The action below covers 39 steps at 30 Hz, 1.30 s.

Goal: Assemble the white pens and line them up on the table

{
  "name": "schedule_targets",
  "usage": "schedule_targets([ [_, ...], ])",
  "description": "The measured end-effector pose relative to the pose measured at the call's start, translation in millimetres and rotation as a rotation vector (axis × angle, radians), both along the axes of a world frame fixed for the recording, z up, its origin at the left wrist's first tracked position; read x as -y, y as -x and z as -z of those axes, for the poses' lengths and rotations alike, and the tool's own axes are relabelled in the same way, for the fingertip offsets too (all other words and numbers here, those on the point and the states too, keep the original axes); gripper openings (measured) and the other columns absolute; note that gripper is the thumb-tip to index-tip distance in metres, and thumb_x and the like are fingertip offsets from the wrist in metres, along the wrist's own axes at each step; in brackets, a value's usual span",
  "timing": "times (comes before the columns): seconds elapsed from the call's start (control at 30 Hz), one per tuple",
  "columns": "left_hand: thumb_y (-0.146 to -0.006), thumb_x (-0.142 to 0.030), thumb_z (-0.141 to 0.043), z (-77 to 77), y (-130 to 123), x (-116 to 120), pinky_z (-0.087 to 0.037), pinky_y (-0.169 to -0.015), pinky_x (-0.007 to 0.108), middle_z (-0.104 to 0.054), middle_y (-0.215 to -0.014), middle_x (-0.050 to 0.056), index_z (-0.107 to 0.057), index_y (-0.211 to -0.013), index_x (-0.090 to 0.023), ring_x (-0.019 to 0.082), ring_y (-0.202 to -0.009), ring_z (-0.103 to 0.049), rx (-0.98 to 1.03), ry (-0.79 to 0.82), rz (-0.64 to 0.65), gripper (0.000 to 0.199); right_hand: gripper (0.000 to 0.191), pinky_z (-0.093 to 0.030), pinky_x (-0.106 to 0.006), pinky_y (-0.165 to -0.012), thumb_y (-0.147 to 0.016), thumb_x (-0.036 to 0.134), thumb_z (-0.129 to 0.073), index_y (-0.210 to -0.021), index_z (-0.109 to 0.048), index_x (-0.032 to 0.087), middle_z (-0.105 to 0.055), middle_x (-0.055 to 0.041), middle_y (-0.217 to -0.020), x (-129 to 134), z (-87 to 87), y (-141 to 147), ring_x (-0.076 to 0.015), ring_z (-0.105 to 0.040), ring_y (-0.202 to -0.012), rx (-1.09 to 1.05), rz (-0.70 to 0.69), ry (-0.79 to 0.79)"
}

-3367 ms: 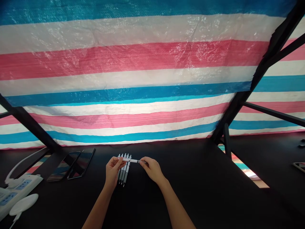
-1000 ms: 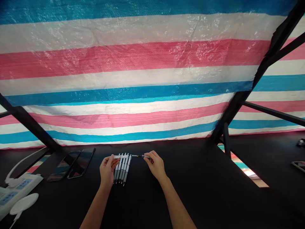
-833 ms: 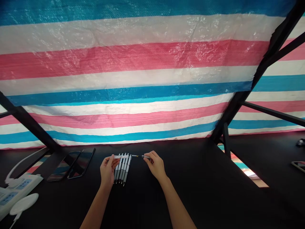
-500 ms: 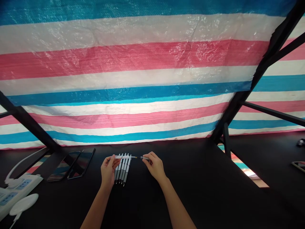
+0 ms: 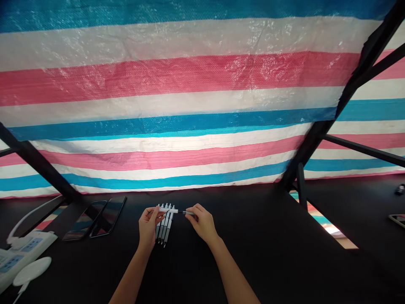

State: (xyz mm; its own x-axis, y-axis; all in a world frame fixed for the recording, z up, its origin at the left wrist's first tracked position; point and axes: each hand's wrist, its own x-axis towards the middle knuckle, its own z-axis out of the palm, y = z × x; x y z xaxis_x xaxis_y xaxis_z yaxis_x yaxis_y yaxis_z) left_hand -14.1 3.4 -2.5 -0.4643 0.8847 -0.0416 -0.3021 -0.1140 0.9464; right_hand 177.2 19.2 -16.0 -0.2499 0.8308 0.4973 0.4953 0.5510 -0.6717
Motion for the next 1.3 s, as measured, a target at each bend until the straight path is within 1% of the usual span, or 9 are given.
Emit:
schedule_targets([
  [0.23, -0.063, -0.042, -0.071, 6.1, -3.4, -0.4, -0.056, -0.067, 0.033, -0.068, -0.069, 0.004, -0.054, -0.07, -0.016, 0.022, -0.072, -0.069, -0.057, -0.014, 0.105, 0.033, 0.016, -0.043, -0.022, -0.055, -0.087, 0.029, -0.051, -0.094, -0.063, 0.023, -0.058, -0.0009, -0.079, 4.2, -1.3, 6.0, -0.0117, -0.054, -0.059, 0.032, -0.013, 0.01],
  [0.67, -0.061, -0.043, -0.073, -1.2, -5.0, 2.3, -0.055, -0.065, 0.03, -0.068, -0.069, 0.004, -0.055, -0.069, -0.015, 0.02, -0.071, -0.068, -0.075, -0.007, 0.156, 0.034, 0.021, -0.041, -0.023, -0.055, -0.09, 0.035, -0.045, -0.094, -0.062, 0.023, -0.057, -0.0012, -0.078, 3.9, -3.9, 3.9, -0.0127, -0.053, -0.06, 0.043, -0.01, 0.058],
  [0.9, -0.057, -0.045, -0.075, -4.6, -6.7, 3.4, -0.056, -0.065, 0.033, -0.069, -0.068, 0.006, -0.058, -0.07, -0.014, 0.021, -0.069, -0.068, -0.056, -0.007, 0.17, 0.037, 0.039, -0.038, -0.023, -0.057, -0.094, 0.037, -0.035, -0.072, -0.062, 0.02, -0.058, -0.0009, -0.07, 3.7, -6.1, 3.6, -0.0137, -0.055, -0.063, 0.018, -0.032, 0.137],
  [0.97, -0.058, -0.044, -0.075, -3.8, -6.1, 3.1, -0.056, -0.065, 0.033, -0.069, -0.068, 0.006, -0.059, -0.071, -0.014, 0.021, -0.069, -0.068, -0.046, -0.012, 0.175, 0.036, 0.035, -0.039, -0.023, -0.057, -0.093, 0.037, -0.037, -0.076, -0.063, 0.02, -0.059, -0.0008, -0.07, 3.2, -5.7, 3.0, -0.0136, -0.055, -0.063, -0.008, -0.041, 0.166],
  [1.03, -0.058, -0.042, -0.075, -1.6, -4.3, 1.9, -0.055, -0.065, 0.031, -0.07, -0.069, 0.005, -0.059, -0.072, -0.014, 0.02, -0.07, -0.068, -0.022, -0.02, 0.159, 0.035, 0.024, -0.038, -0.023, -0.055, -0.088, 0.038, -0.046, -0.092, -0.062, 0.021, -0.058, 0.0004, -0.07, 2.5, -4.8, 2.0, -0.0126, -0.053, -0.06, -0.043, -0.055, 0.197],
  [1.1, -0.058, -0.041, -0.076, 1.2, -1.6, 0.2, -0.055, -0.065, 0.029, -0.069, -0.07, 0.005, -0.059, -0.073, -0.014, 0.019, -0.07, -0.068, 0.014, -0.028, 0.123, 0.035, 0.027, -0.038, -0.021, -0.051, -0.081, 0.037, -0.056, -0.103, -0.057, 0.022, -0.055, 0.0023, -0.071, 1.6, -3.5, 1.1, -0.0108, -0.049, -0.055, -0.079, -0.059, 0.225],
  [1.13, -0.058, -0.041, -0.076, 2.4, -0.3, -0.6, -0.055, -0.066, 0.029, -0.069, -0.069, 0.004, -0.059, -0.073, -0.014, 0.018, -0.07, -0.068, 0.029, -0.03, 0.106, 0.035, 0.027, -0.037, -0.021, -0.05, -0.079, 0.036, -0.059, -0.102, -0.056, 0.022, -0.054, 0.0033, -0.069, 1.2, -3.0, 0.8, -0.01, -0.047, -0.053, -0.093, -0.055, 0.234],
  [1.23, -0.058, -0.04, -0.076, 4.2, 2.1, -1.9, -0.055, -0.066, 0.029, -0.068, -0.068, 0.004, -0.059, -0.073, -0.014, 0.019, -0.068, -0.068, 0.031, -0.025, 0.078, 0.035, 0.013, -0.037, -0.021, -0.05, -0.08, 0.033, -0.057, -0.083, -0.055, 0.02, -0.05, 0.004, -0.065, -0.6, -2.7, 0.2, -0.0094, -0.045, -0.052, -0.113, -0.031, 0.229],
  [1.3, -0.058, -0.041, -0.076, 3.8, 2.0, -1.7, -0.055, -0.067, 0.031, -0.068, -0.067, 0.004, -0.059, -0.073, -0.014, 0.02, -0.068, -0.068, 0.009, -0.018, 0.084, 0.035, 0.018, -0.036, -0.021, -0.05, -0.084, 0.034, -0.051, -0.074, -0.054, 0.02, -0.05, 0.0029, -0.064, -2.0, -3.1, -0.4, -0.01, -0.045, -0.054, -0.113, -0.022, 0.203],
])
